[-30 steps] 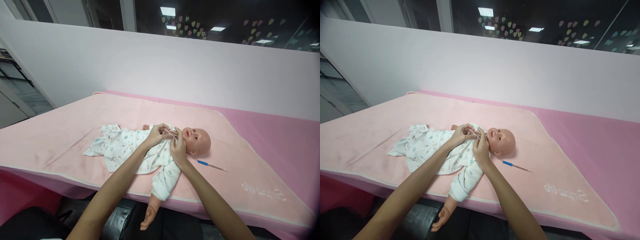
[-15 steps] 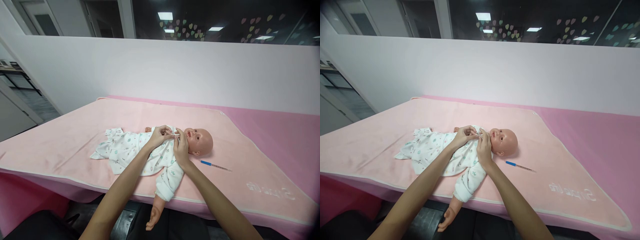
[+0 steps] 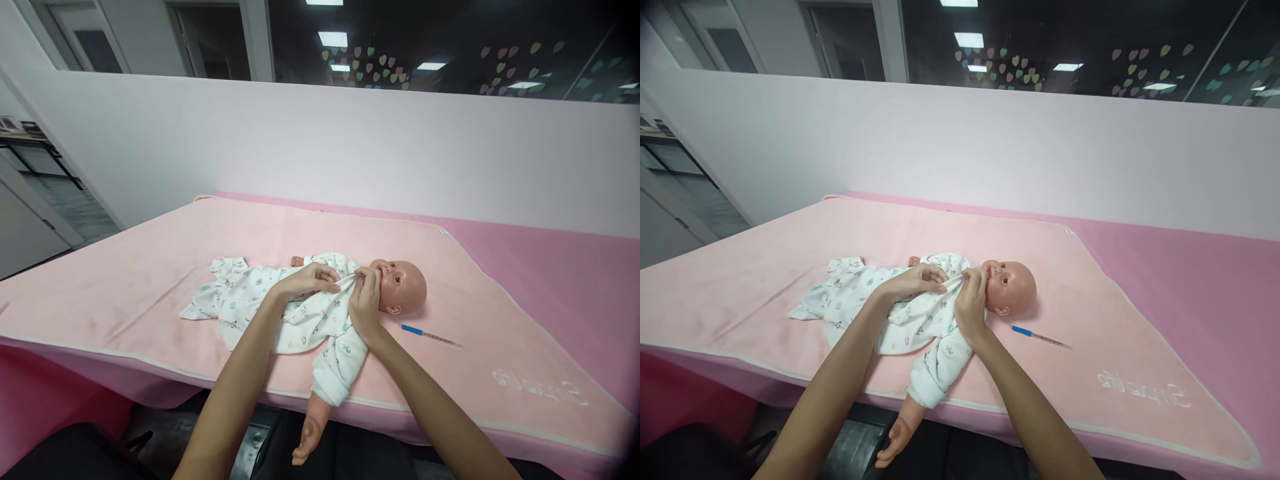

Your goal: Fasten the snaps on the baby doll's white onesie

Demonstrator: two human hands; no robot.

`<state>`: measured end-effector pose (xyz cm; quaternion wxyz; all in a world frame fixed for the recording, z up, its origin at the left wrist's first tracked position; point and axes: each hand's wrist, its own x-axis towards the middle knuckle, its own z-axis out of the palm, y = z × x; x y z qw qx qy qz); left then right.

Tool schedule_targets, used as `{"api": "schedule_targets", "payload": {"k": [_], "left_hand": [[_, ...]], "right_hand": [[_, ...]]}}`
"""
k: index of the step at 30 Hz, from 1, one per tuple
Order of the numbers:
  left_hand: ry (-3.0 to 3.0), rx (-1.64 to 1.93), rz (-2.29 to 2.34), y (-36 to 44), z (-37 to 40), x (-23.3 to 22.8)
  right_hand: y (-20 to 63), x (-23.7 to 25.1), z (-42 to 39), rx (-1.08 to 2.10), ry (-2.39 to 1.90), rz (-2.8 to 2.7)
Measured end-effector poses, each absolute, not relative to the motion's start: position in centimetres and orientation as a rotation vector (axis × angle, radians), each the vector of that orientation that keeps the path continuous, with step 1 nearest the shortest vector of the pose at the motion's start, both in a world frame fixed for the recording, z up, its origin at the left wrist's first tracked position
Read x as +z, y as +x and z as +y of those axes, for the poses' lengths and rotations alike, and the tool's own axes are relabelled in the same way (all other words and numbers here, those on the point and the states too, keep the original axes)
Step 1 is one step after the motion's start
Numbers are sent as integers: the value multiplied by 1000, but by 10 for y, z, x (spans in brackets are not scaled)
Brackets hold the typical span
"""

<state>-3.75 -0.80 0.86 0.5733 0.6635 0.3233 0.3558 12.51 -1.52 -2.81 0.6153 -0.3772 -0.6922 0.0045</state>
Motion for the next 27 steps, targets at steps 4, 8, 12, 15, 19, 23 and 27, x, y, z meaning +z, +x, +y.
{"api": "schedule_targets", "payload": {"k": [4, 8, 12, 15, 19, 23, 27], "left_hand": [[1517, 780, 717, -51, -12, 11], [1443, 820, 623, -55, -9, 6], [1381, 876, 594, -54, -5, -1], [1380, 890, 607, -53, -4, -5], [1367, 922, 582, -52, -3, -7], [1364, 918, 581, -51, -4, -7], [1399, 893, 598, -52, -5, -6]], "right_hand": [[125, -26, -18, 52, -884, -1566], [125, -24, -20, 50, -887, -1537], [126, -23, -21, 32, -839, -1583], [125, -22, -26, -26, -734, -1711], [122, -19, -33, -138, -572, -2001], [120, -17, -35, -152, -605, -2072], [121, -16, -36, -128, -633, -2056]]}}
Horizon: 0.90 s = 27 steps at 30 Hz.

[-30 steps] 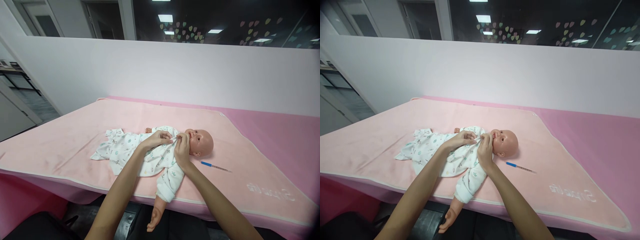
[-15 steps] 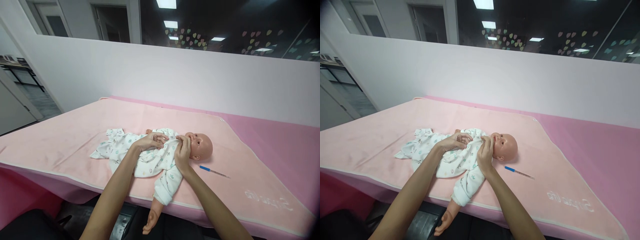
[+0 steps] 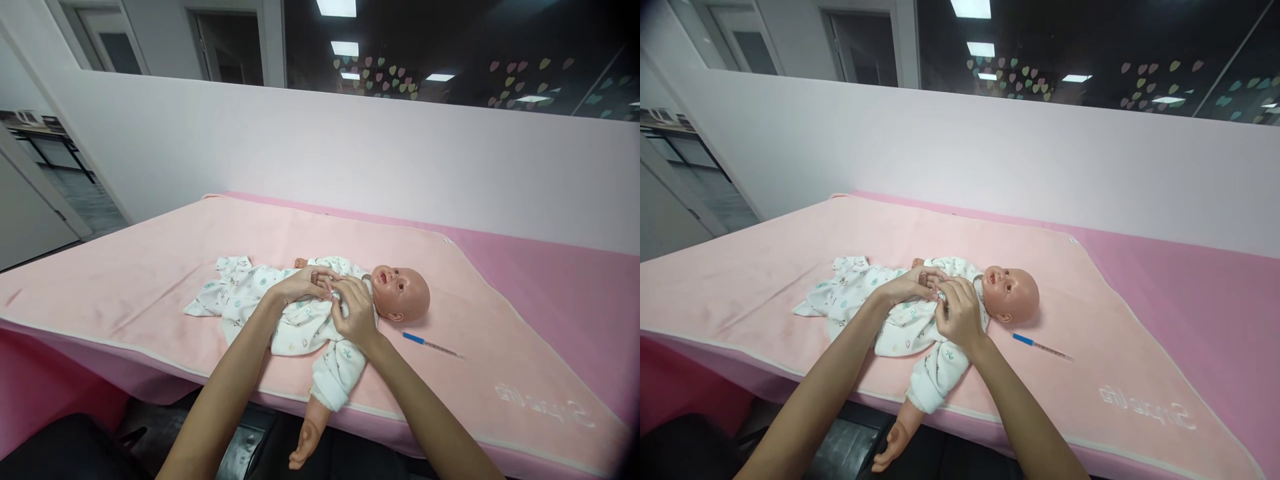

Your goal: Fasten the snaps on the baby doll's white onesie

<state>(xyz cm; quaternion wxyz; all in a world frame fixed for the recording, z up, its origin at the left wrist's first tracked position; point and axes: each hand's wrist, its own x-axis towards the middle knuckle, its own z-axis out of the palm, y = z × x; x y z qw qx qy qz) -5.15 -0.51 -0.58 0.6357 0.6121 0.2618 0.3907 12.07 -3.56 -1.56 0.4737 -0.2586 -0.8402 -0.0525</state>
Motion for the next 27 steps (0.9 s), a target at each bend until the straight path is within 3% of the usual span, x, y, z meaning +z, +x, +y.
{"api": "schedule_targets", "payload": {"k": [27], "left_hand": [[1402, 922, 603, -52, -3, -6]], "right_hand": [[121, -19, -35, -157, -651, -2044]]}}
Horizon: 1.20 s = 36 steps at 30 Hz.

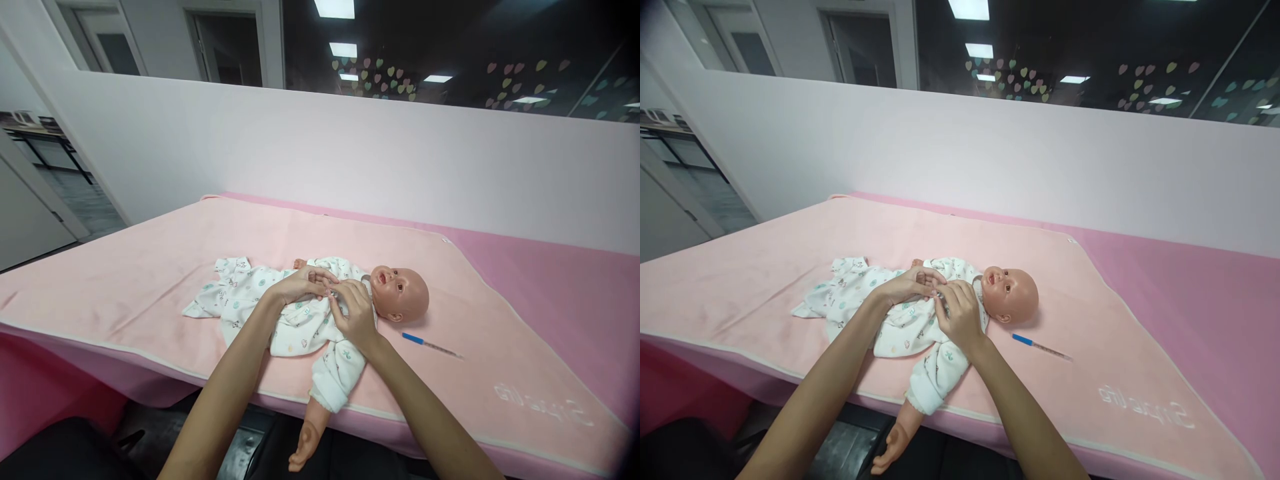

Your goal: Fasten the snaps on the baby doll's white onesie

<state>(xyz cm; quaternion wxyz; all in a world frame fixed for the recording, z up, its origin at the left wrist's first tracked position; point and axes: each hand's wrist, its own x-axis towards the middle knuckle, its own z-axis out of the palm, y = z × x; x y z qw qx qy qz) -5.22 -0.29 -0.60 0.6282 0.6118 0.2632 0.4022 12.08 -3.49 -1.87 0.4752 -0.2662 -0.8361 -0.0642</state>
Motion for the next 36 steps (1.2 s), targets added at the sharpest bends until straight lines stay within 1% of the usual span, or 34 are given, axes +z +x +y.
{"api": "schedule_targets", "payload": {"k": [7, 14, 22, 36], "left_hand": [[1399, 937, 618, -52, -4, -5], [1395, 943, 627, -52, -4, -6], [1418, 964, 636, -51, -7, -4], [1408, 894, 658, -54, -10, 1]], "right_hand": [[120, -20, -34, -96, -698, -2015], [119, -20, -33, 57, -678, -1980], [120, -20, -33, 141, -708, -1948], [118, -23, -33, 101, -681, -1881]]}}
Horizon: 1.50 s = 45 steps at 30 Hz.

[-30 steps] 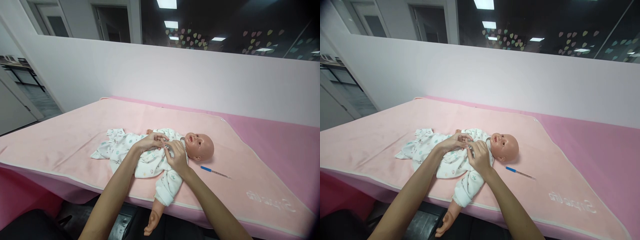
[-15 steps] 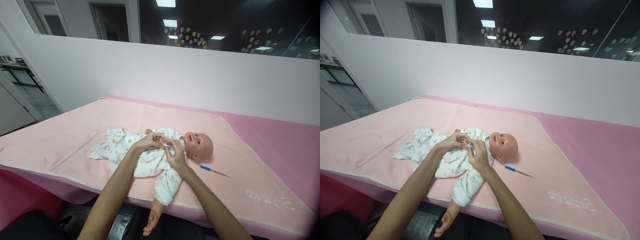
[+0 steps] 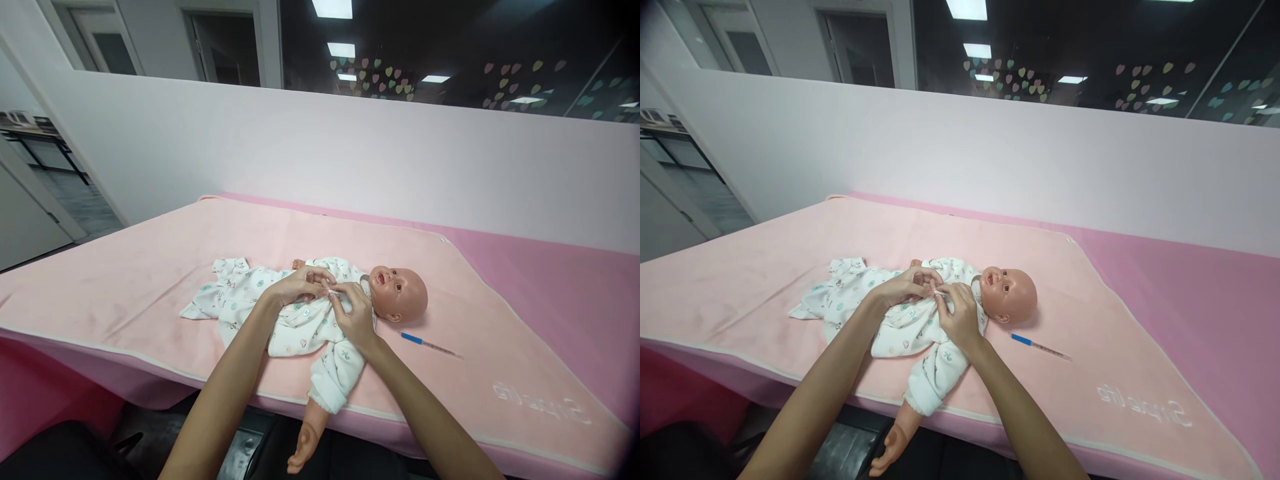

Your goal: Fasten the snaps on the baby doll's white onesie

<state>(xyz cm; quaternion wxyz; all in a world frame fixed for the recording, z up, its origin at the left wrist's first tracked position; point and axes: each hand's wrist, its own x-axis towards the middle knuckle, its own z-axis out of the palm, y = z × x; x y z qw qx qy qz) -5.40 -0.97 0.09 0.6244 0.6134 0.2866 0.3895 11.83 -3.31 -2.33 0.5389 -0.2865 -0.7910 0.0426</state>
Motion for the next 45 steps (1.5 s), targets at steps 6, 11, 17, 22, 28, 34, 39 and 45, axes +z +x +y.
{"api": "schedule_targets", "payload": {"k": [6, 11, 17, 22, 28, 34, 39, 45], "left_hand": [[1484, 567, 720, -68, -16, 10], [1563, 510, 782, -87, -15, 8], [1570, 549, 779, -98, -11, -1], [1541, 644, 649, -93, -14, -5], [1483, 717, 665, -93, -16, -9], [1541, 616, 670, -92, -17, -8], [1578, 637, 664, -92, -17, -7], [1571, 670, 698, -92, -17, -8]], "right_hand": [[119, -17, -37, 52, -681, -1715], [121, -17, -36, 75, -695, -1697], [120, -18, -35, 99, -719, -1681], [119, -19, -34, 67, -738, -1726], [114, -19, -39, -69, -743, -1871], [100, -16, -49, -149, -574, -2114], [98, -20, -47, -116, -593, -2179], [101, -23, -46, -106, -594, -2155]]}}
